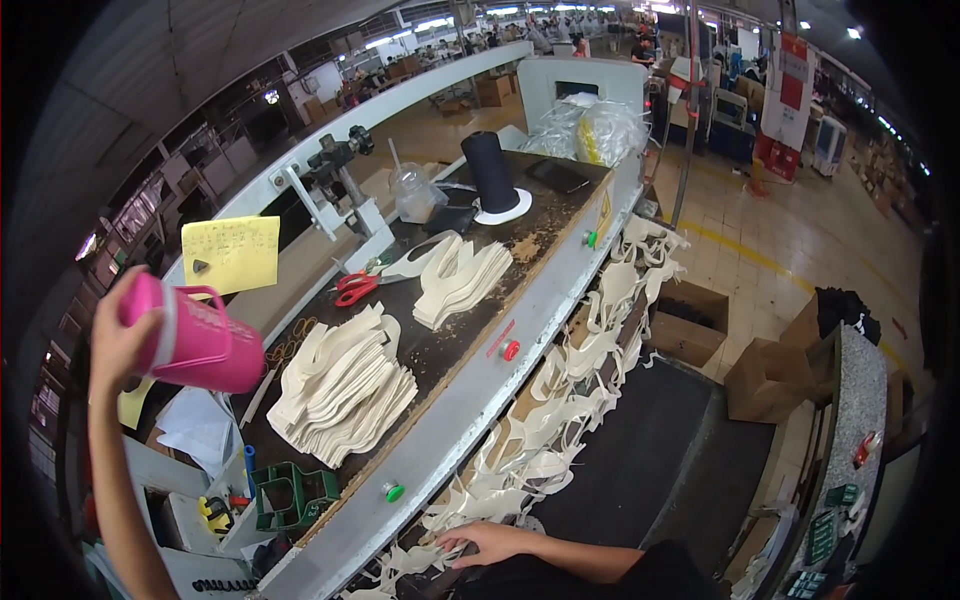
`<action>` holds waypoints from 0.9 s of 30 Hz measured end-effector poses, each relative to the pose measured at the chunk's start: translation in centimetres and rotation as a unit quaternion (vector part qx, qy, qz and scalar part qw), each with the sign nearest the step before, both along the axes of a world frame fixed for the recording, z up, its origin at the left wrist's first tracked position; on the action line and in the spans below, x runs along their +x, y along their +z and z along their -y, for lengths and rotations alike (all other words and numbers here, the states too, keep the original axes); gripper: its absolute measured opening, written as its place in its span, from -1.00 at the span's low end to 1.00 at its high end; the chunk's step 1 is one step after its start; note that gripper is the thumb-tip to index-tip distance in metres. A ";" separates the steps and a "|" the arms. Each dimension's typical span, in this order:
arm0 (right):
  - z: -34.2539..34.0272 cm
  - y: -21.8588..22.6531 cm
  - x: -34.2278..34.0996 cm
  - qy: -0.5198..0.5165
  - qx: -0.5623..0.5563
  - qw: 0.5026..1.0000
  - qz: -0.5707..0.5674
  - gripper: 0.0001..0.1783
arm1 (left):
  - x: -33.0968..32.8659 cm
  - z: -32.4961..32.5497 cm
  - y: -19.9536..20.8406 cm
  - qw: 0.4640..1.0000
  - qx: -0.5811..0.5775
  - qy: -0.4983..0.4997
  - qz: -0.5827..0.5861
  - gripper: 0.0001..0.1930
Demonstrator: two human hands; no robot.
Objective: Using a metal die and a hydraulic cutting press to cut shoe components from a sheet of material.
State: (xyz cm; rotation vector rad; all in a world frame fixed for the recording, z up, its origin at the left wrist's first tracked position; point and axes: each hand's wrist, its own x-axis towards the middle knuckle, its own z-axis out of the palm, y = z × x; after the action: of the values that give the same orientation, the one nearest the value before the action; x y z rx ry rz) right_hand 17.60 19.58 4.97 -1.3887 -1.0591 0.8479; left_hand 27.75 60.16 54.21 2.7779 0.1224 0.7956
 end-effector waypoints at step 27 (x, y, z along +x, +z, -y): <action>1.5 20.9 -22.0 -0.165 0.129 0.970 0.124 0.43 | -38.4 23.7 -12.0 0.915 -0.078 -0.339 -0.205 0.04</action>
State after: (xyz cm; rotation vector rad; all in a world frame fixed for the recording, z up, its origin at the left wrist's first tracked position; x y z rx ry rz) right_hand -4.35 18.05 25.82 -1.4182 -1.0455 0.2861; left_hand -10.64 36.43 42.19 2.5094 -0.6394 0.0253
